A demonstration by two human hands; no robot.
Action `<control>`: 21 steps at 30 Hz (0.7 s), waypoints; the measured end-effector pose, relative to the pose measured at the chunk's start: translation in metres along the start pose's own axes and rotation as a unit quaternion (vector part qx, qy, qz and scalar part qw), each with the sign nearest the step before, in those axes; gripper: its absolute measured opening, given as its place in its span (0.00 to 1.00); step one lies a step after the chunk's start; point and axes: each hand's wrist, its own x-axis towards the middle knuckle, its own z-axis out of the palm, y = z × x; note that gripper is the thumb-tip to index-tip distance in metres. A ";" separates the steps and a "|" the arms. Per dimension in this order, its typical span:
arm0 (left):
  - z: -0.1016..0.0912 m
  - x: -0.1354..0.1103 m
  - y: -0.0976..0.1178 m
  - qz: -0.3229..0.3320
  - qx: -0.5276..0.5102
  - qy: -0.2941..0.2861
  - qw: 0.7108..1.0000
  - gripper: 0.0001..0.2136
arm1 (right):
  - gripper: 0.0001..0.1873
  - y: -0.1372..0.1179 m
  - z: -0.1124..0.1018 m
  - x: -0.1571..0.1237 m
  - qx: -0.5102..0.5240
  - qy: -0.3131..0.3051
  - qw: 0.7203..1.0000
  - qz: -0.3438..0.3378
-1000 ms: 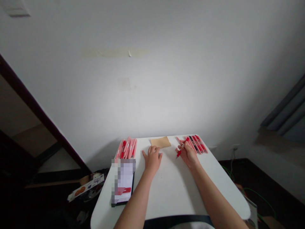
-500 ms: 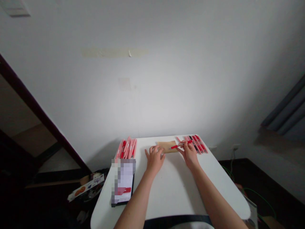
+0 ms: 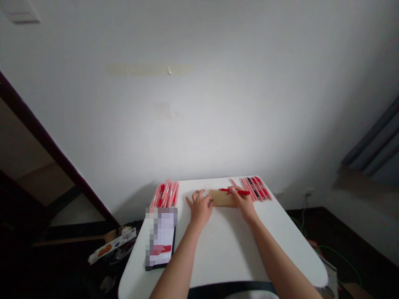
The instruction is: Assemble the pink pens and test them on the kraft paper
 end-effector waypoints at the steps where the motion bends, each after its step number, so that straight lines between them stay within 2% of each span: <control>1: 0.000 0.000 0.000 -0.002 0.000 0.000 1.000 0.08 | 0.12 -0.001 0.001 -0.001 -0.010 -0.008 1.000 0.003; 6: 0.003 -0.001 0.000 -0.008 0.004 0.002 1.000 0.11 | 0.13 0.000 0.002 -0.003 -0.054 -0.029 0.998 0.008; 13: 0.004 -0.003 0.004 0.006 -0.009 0.005 1.000 0.09 | 0.10 0.014 0.001 -0.004 -0.036 -0.090 0.995 0.007; 16: 0.002 -0.002 0.003 -0.008 -0.019 0.000 1.000 0.07 | 0.09 0.021 0.000 -0.005 -0.092 -0.117 0.989 -0.009; 21: -0.004 0.001 -0.002 -0.034 -0.029 -0.028 0.999 0.07 | 0.10 0.024 0.000 -0.005 -0.209 -0.118 0.970 -0.029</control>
